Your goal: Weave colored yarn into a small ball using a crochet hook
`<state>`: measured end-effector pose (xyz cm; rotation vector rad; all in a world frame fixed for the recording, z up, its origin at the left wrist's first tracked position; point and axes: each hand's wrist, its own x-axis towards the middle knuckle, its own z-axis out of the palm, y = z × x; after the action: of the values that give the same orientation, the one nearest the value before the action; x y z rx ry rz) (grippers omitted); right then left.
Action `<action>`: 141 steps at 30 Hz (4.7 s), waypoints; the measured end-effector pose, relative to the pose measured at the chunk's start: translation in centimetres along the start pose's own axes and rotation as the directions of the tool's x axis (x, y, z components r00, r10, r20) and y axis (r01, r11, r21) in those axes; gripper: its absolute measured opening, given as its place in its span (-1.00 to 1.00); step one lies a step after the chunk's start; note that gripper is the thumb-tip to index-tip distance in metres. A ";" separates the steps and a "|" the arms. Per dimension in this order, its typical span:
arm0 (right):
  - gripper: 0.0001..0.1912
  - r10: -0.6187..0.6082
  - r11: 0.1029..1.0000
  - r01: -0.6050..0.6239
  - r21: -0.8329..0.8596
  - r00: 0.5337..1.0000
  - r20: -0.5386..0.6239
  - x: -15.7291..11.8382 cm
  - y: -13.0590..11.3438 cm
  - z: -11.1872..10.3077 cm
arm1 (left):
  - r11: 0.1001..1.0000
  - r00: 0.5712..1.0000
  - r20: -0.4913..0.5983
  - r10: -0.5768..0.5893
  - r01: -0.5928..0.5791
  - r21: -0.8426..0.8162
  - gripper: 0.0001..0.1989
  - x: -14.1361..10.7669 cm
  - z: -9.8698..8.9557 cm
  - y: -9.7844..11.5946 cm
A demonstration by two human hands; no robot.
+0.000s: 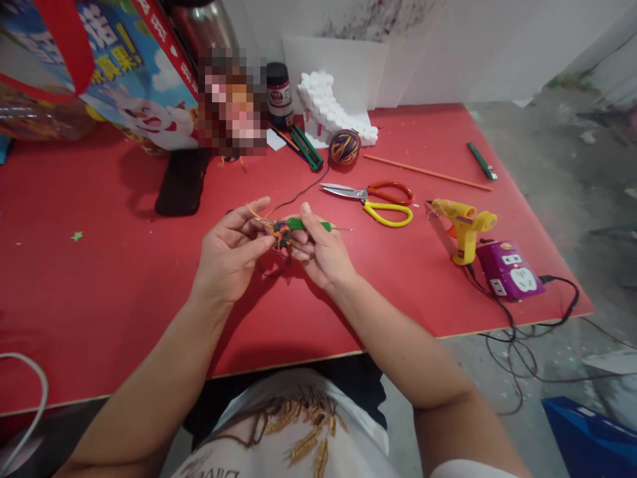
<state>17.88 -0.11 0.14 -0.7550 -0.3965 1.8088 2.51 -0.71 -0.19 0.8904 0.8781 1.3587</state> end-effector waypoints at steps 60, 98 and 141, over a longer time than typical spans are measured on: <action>-0.41 0.096 0.995 -0.096 0.021 0.995 0.011 0.1 0.1 0.4 | 0.995 0.998 -0.006 0.058 -0.058 0.081 -0.48 -0.3 0.1 0.3; -0.78 -0.407 0.772 0.495 -0.399 0.867 0.288 -1.0 1.0 -1.3 | 0.996 0.993 -0.109 0.037 -0.045 -0.075 -0.30 -0.1 0.4 0.6; -0.66 -0.567 0.430 0.646 -0.631 0.737 0.368 -2.2 2.5 -1.0 | 0.995 0.992 -0.112 -0.057 0.047 -0.087 -0.07 -0.2 0.2 1.7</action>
<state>17.21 -3.17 -1.39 -0.8910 -1.3522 0.9249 1.93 -0.89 1.42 0.7256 0.9182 1.4016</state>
